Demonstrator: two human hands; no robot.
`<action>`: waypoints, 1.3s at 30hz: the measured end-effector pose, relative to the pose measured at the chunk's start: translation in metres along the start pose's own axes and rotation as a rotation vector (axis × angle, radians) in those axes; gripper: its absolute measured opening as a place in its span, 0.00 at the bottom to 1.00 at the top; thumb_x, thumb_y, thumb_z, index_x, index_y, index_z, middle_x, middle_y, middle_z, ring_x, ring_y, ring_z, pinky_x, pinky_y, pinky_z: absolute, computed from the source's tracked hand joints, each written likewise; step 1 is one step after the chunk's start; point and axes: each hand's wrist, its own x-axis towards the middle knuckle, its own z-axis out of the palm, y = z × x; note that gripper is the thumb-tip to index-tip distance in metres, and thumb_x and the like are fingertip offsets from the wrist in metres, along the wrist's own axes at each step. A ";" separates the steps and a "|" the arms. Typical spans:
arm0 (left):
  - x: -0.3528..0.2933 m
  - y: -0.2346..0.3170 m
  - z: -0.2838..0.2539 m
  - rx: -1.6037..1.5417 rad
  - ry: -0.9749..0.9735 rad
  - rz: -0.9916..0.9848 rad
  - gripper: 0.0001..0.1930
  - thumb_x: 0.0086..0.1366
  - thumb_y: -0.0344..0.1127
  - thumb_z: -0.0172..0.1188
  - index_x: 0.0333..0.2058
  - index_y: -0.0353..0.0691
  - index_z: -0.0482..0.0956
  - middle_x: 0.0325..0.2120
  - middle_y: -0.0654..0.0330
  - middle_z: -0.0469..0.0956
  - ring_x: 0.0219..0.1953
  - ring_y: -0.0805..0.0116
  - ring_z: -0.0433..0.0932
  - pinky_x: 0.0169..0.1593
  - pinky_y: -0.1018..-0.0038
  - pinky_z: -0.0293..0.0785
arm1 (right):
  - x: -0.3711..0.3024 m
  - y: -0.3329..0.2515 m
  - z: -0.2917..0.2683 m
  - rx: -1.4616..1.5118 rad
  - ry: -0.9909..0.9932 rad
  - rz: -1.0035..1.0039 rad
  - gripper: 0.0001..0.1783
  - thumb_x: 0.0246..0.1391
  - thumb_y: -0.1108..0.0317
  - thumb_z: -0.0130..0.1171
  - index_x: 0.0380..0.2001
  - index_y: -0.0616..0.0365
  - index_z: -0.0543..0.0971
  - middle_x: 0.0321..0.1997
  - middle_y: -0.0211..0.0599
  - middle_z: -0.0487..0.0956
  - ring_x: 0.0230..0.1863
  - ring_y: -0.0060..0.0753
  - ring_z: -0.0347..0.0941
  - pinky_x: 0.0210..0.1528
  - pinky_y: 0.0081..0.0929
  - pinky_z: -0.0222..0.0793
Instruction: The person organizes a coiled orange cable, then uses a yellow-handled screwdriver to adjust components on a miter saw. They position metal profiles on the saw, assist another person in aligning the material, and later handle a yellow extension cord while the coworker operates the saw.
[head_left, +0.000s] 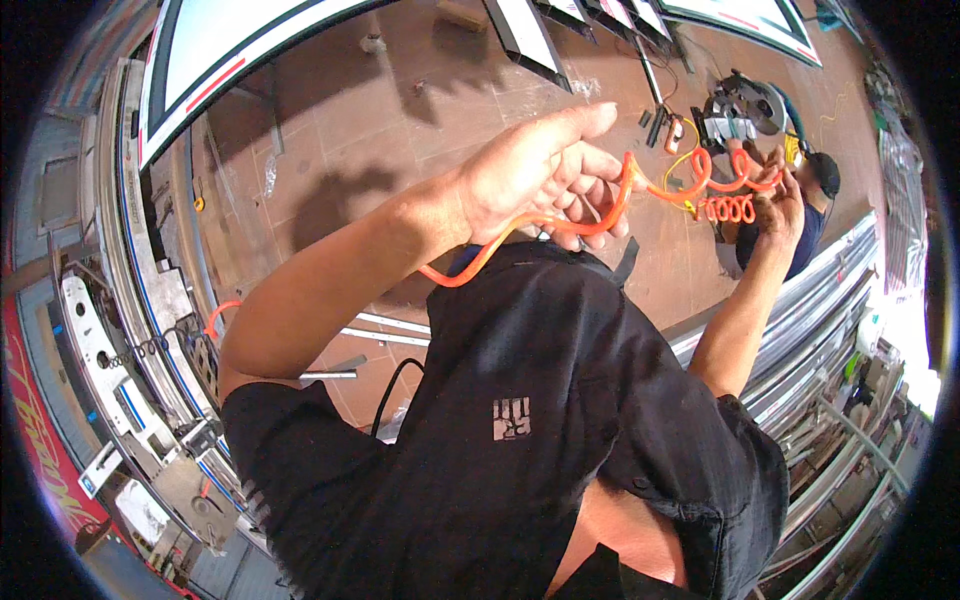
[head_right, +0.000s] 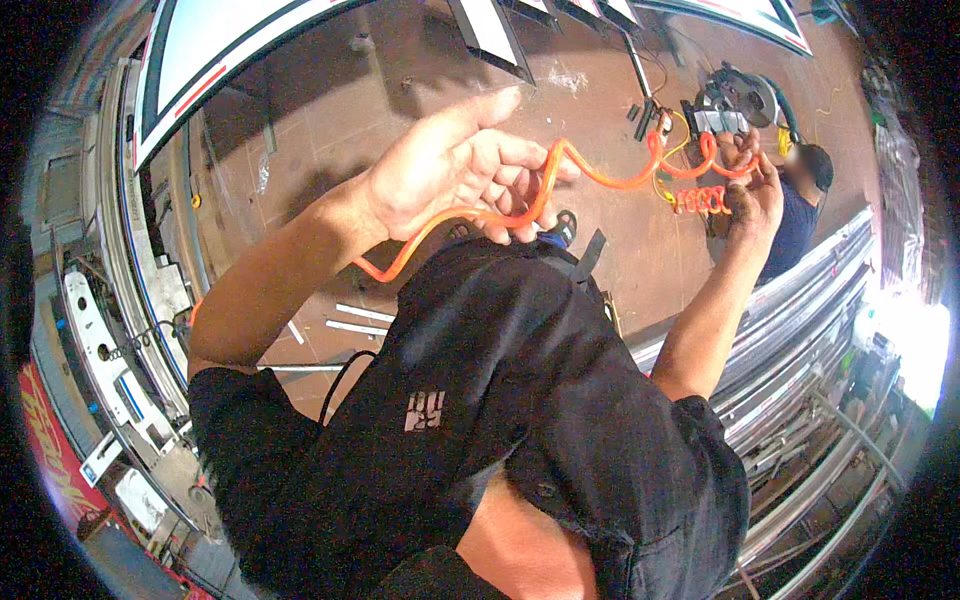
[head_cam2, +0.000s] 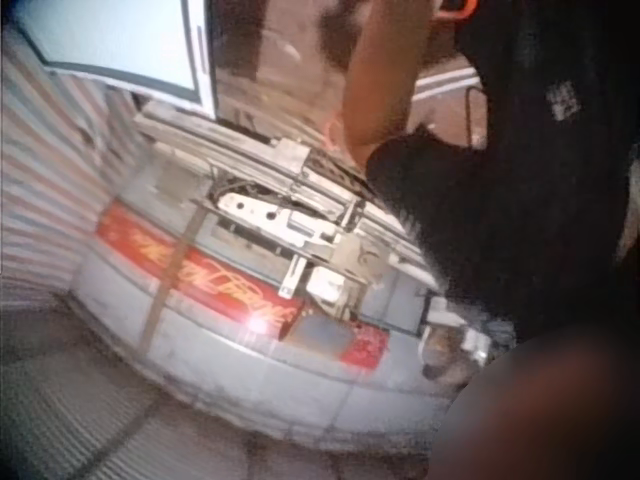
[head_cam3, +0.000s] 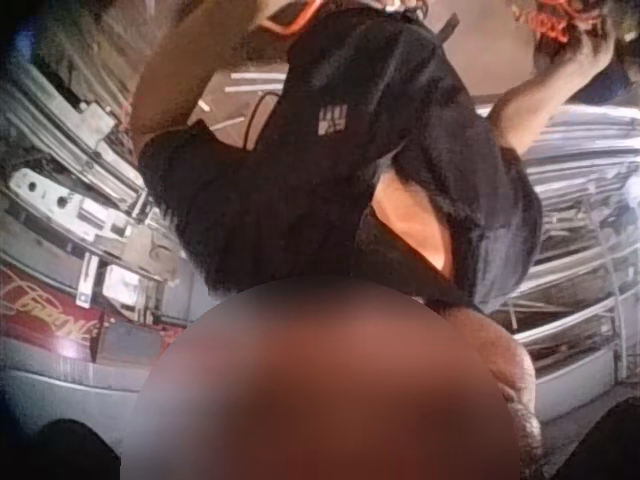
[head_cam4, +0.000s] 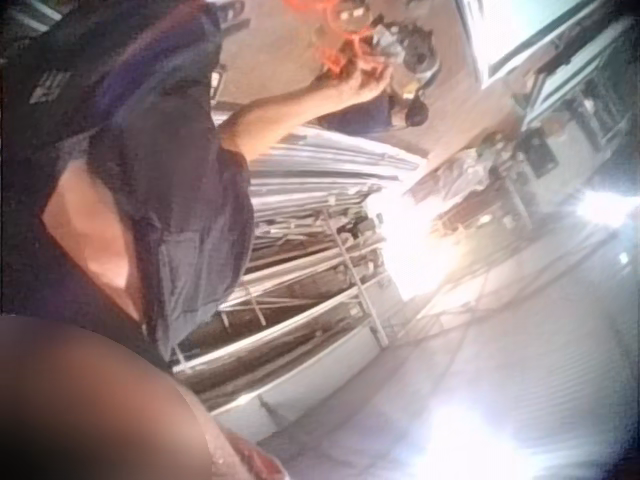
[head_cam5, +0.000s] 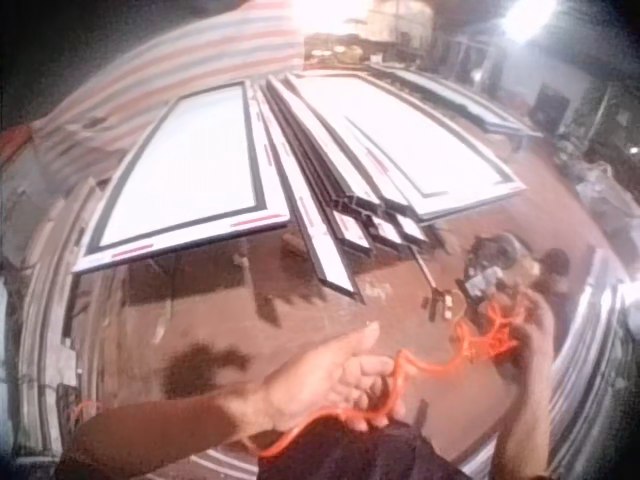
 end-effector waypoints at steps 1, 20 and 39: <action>0.001 0.000 -0.001 -0.009 -0.009 0.005 0.48 0.68 0.76 0.34 0.58 0.33 0.74 0.39 0.51 0.83 0.35 0.67 0.83 0.37 0.76 0.79 | -0.005 0.009 0.000 0.005 0.000 0.000 0.27 0.63 0.78 0.49 0.65 0.73 0.64 0.64 0.60 0.72 0.52 0.44 0.81 0.50 0.36 0.84; -0.016 -0.020 0.000 0.012 0.185 0.134 0.56 0.64 0.83 0.32 0.62 0.29 0.71 0.37 0.50 0.84 0.35 0.71 0.83 0.34 0.79 0.76 | -0.059 0.216 0.047 -0.455 -0.008 -0.093 0.23 0.67 0.59 0.53 0.57 0.65 0.73 0.60 0.56 0.78 0.57 0.41 0.78 0.56 0.34 0.76; -0.023 -0.054 -0.010 0.328 0.611 0.297 0.32 0.69 0.63 0.57 0.52 0.37 0.78 0.42 0.57 0.81 0.36 0.74 0.82 0.29 0.82 0.76 | -0.107 0.330 0.109 -1.081 -0.245 -0.070 0.32 0.53 0.79 0.60 0.63 0.65 0.67 0.54 0.41 0.78 0.50 0.33 0.79 0.54 0.31 0.79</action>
